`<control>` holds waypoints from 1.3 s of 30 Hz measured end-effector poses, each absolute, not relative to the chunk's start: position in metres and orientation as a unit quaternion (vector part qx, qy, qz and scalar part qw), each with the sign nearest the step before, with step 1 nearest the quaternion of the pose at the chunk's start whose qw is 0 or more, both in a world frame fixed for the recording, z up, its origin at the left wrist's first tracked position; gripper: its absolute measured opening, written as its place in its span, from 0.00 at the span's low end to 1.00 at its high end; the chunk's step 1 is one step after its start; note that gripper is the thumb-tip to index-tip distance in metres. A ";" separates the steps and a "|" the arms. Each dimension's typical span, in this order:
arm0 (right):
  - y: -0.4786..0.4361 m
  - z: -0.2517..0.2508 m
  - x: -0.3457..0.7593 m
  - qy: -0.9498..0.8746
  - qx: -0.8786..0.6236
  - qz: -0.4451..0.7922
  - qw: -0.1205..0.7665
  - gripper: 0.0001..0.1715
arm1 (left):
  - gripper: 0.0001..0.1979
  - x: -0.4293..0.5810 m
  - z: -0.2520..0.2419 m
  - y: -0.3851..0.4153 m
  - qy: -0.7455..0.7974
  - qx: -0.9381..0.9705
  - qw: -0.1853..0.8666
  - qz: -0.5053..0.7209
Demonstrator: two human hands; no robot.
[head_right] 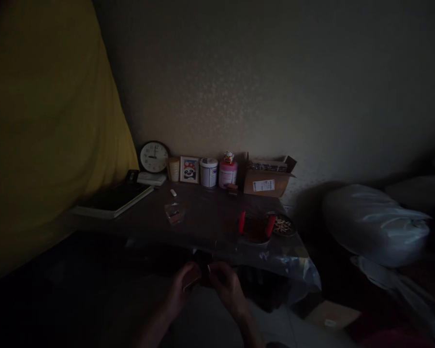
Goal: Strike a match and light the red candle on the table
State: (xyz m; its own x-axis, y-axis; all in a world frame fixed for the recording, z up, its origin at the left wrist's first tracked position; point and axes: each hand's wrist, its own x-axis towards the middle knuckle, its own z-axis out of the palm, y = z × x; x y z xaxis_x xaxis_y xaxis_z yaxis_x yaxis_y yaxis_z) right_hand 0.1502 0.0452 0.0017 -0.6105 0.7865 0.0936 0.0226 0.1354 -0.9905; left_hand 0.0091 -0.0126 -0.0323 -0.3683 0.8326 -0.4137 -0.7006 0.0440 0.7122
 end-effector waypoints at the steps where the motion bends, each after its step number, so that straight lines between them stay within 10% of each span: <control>1: 0.044 0.002 0.149 -0.675 -0.297 0.591 0.325 0.16 | 0.09 0.009 -0.033 -0.012 0.462 0.068 0.553 0.690; 21: 0.017 -0.017 0.122 -0.813 -0.285 0.349 0.369 0.06 | 0.12 0.010 -0.031 -0.011 0.485 0.158 0.522 0.684; 39: 0.040 0.001 0.142 -0.677 -0.344 0.498 0.418 0.14 | 0.13 0.015 -0.033 -0.010 0.388 0.280 0.541 0.691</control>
